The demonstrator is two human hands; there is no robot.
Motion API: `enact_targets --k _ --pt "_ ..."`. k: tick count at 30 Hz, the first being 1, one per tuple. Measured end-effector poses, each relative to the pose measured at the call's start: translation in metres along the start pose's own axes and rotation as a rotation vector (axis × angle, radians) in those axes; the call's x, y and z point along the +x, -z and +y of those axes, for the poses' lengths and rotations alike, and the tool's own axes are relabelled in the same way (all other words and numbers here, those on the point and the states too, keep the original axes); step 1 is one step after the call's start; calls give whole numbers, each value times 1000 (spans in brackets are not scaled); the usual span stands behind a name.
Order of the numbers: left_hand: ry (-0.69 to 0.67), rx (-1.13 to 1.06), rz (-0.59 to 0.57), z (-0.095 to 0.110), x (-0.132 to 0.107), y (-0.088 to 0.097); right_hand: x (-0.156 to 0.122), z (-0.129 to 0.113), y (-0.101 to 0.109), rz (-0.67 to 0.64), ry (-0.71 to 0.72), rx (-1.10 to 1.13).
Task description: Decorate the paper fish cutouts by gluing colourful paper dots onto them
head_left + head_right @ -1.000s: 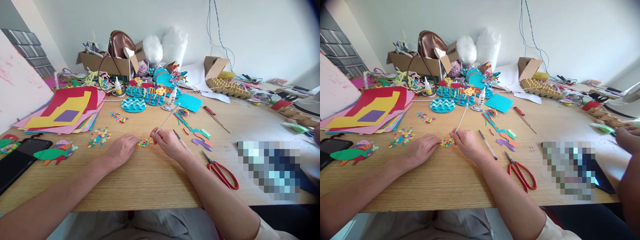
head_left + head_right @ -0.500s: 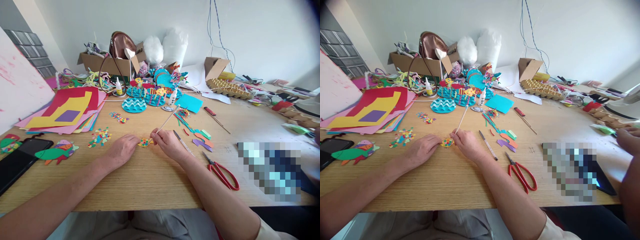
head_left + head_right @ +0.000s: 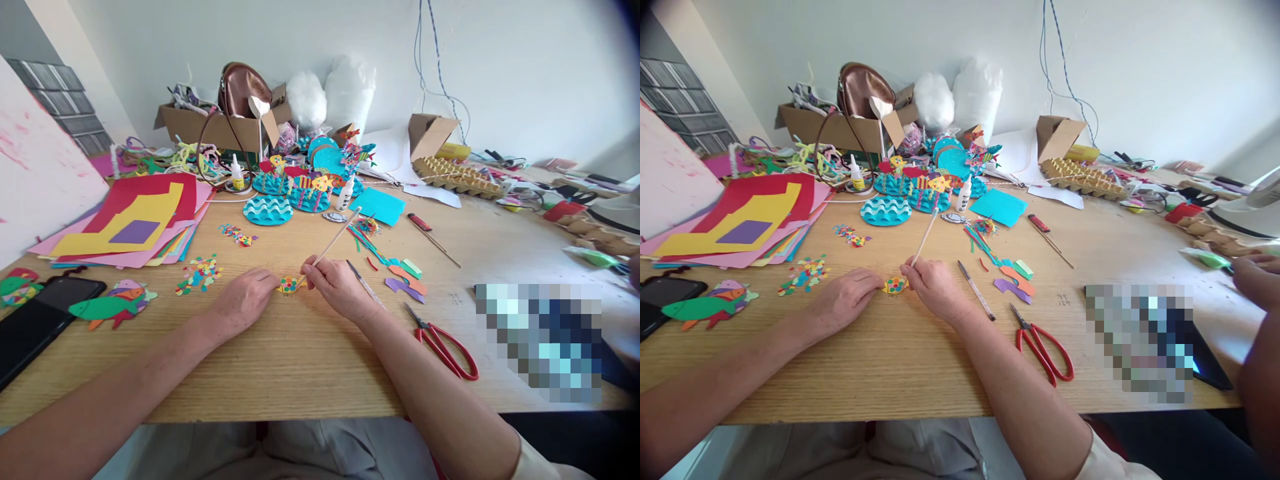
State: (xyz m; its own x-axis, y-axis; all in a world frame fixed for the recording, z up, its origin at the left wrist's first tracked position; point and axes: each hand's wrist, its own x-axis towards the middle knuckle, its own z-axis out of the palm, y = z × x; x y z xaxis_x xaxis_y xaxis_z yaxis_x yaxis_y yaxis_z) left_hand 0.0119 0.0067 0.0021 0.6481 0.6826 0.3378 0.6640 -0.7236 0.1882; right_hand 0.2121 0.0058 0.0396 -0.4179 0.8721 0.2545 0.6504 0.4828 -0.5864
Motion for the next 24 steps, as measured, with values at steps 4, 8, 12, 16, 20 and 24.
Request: enact_targets --k 4,8,12,16,20,24 --pt "1 3 -7 0 0 0 0 2 -1 12 -21 23" --pt "-11 -5 -5 -1 0 2 1 4 -2 45 -6 49" --pt "-66 13 56 1 -1 3 1 6 -3 84 13 51" --pt "-140 27 114 5 0 2 3 8 -6 123 60 52" --pt "-168 24 114 7 3 -4 4 9 -10 157 96 -3" --pt "-164 33 91 8 4 -9 6 10 -13 198 107 -77"
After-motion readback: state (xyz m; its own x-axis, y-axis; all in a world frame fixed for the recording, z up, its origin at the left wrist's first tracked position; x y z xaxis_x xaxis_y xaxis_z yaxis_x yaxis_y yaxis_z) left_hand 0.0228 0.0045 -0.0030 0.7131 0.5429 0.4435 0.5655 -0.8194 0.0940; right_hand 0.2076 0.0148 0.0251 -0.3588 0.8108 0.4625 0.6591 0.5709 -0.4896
